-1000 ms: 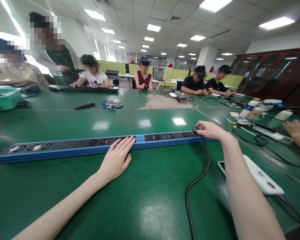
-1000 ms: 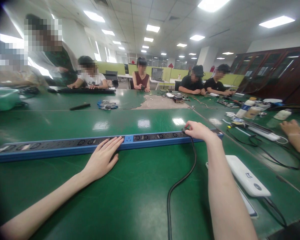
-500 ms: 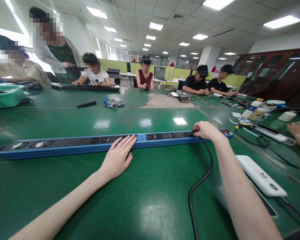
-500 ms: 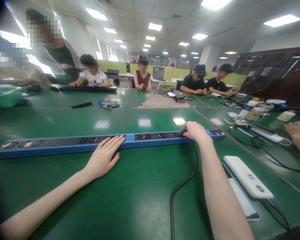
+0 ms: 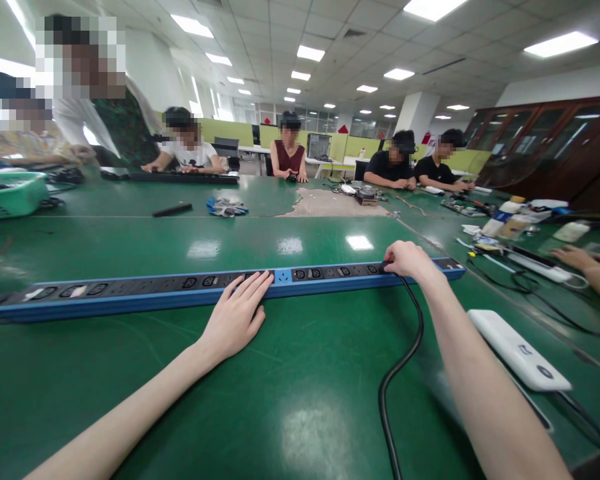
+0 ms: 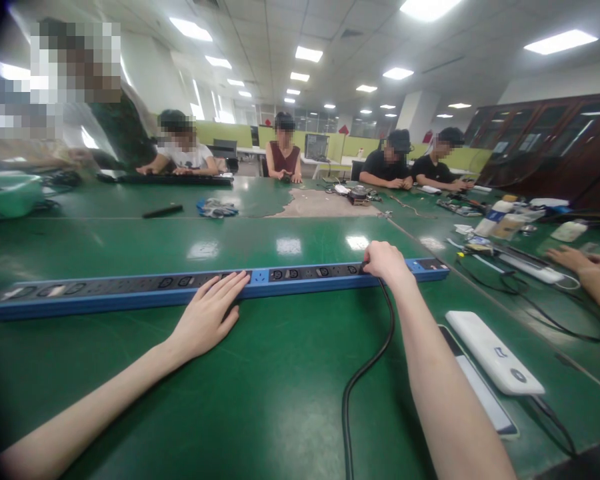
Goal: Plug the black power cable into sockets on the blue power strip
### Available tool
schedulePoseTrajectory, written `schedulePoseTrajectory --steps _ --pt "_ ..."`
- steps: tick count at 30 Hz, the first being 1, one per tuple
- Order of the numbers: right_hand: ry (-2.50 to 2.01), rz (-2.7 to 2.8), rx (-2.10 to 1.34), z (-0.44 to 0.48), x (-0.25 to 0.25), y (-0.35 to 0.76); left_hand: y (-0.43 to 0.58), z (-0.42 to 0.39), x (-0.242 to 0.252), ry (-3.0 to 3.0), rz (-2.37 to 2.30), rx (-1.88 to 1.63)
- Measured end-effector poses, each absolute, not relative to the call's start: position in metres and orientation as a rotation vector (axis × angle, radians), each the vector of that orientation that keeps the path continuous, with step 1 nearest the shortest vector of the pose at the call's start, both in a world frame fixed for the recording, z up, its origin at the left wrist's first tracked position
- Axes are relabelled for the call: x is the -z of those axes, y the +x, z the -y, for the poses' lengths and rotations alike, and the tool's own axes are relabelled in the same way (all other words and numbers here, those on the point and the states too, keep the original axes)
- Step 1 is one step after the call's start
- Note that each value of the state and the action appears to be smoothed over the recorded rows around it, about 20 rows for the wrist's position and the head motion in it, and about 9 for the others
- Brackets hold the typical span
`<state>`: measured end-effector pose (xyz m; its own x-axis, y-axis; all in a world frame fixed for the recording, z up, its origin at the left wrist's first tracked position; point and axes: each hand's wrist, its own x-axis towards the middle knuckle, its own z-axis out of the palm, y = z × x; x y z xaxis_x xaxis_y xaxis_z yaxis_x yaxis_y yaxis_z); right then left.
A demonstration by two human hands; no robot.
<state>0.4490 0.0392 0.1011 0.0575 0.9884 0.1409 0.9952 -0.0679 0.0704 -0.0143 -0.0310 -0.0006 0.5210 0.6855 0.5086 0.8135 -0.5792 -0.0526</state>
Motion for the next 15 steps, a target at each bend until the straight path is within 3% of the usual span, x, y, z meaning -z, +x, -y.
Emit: schedulePoseTrajectory --steps 7,15 --pt "-2.205 2.080 0.122 -0.042 -0.100 0.455 -0.014 0.031 -0.001 -2.477 1.237 0.649" --pt "-1.848 1.668 0.126 0.001 -0.165 0.496 -0.011 0.030 0.000 -2.473 1.240 0.637"
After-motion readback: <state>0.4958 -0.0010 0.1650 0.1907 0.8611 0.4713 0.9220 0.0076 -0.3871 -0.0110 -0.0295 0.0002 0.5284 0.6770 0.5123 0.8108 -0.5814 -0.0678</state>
